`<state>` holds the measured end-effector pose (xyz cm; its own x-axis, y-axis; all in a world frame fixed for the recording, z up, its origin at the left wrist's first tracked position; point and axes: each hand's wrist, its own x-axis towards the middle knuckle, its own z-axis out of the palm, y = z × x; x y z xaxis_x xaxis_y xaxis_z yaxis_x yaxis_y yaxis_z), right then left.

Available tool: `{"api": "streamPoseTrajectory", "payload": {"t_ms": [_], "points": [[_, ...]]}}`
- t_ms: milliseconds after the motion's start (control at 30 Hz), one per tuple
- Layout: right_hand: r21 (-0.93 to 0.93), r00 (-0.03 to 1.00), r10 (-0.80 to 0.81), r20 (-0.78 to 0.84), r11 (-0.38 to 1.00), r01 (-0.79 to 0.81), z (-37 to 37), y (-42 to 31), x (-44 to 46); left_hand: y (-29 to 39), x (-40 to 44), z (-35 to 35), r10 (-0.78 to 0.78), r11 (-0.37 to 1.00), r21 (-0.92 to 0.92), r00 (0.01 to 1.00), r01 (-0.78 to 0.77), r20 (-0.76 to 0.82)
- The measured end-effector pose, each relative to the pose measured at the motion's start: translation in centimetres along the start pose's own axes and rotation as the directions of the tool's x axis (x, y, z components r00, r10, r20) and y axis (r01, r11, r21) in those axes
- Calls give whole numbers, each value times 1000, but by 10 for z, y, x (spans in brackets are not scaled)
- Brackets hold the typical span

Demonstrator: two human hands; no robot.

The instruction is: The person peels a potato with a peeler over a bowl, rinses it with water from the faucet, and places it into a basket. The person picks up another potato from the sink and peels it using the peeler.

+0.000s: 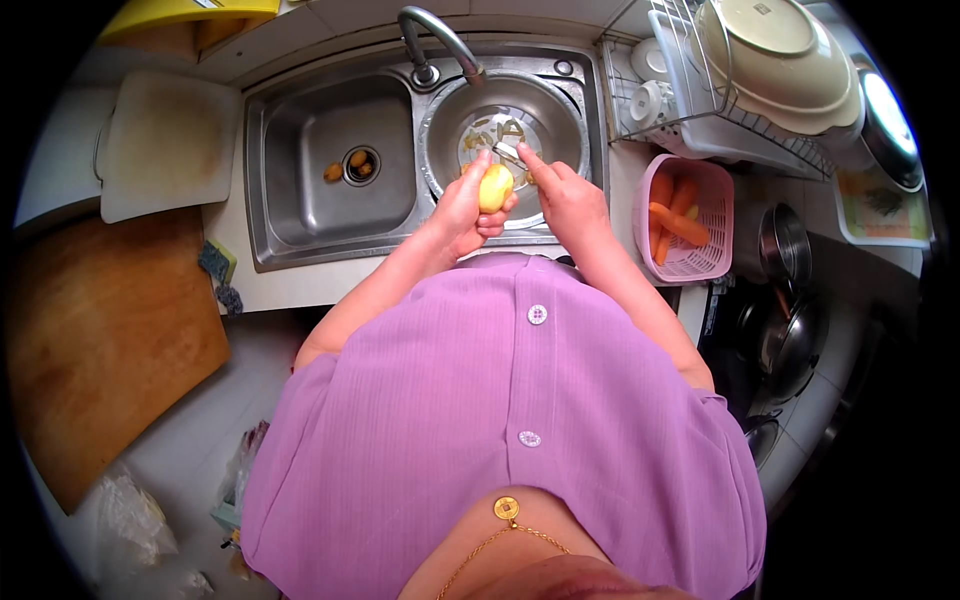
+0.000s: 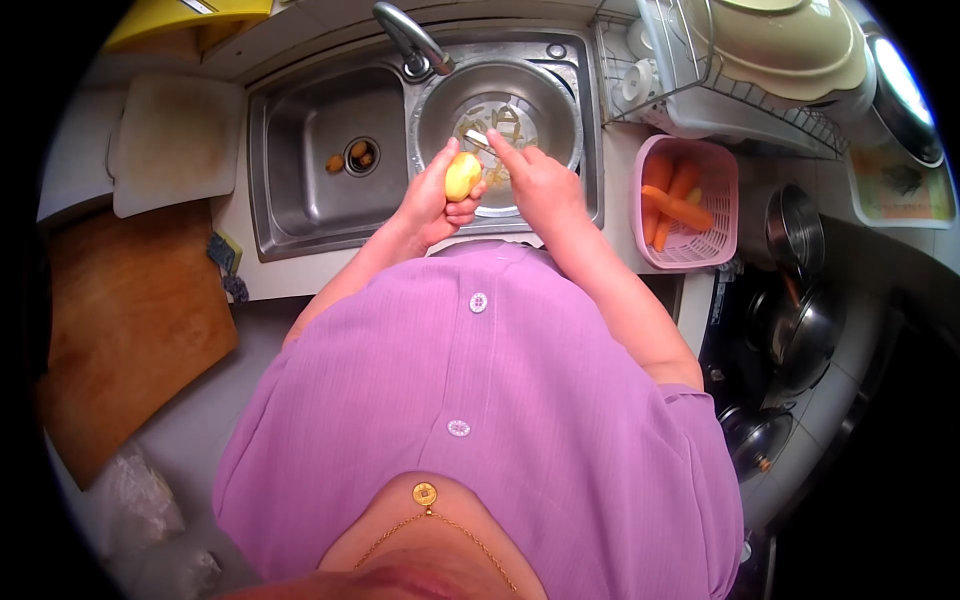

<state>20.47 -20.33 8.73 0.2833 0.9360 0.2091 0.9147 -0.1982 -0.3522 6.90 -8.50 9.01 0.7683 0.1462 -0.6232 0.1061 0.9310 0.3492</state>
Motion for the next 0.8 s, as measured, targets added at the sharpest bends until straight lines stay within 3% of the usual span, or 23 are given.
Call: {"api": "streamPoseTrajectory", "payload": {"t_ms": [67,133,233,367,433,467,533,667,733,800], "points": [[-10,996,80,50,997,-80,7,9,-6,0,-3,1,-24,1000,0,998,24,61],[126,993,115,-3,985,-113,7,11,-6,2,3,-6,-1,999,-49,998,4,61],[227,995,77,-64,972,-61,-6,-7,-3,-2,9,-16,30,993,-112,998,-23,59],[220,997,-45,-57,974,57,-15,-22,-2,-5,12,-17,20,985,-172,998,-10,58],[121,979,-172,-111,975,185,-13,-20,-1,-5,11,-15,21,981,-192,997,-7,72],[121,979,-171,-111,975,184,-12,-16,0,-3,10,-14,3,985,-171,997,10,75],[-22,996,17,-84,1000,-19,-11,-6,3,-3,8,-12,-15,988,-151,997,26,77],[52,992,25,-127,998,-19,-15,-12,1,-1,6,-12,10,978,-209,997,6,78],[147,985,-119,-129,980,137,-14,-19,-2,1,6,-10,11,974,-226,998,4,67],[130,977,-145,-155,978,165,-14,-20,0,2,5,-8,-22,964,-261,992,54,122]]}}
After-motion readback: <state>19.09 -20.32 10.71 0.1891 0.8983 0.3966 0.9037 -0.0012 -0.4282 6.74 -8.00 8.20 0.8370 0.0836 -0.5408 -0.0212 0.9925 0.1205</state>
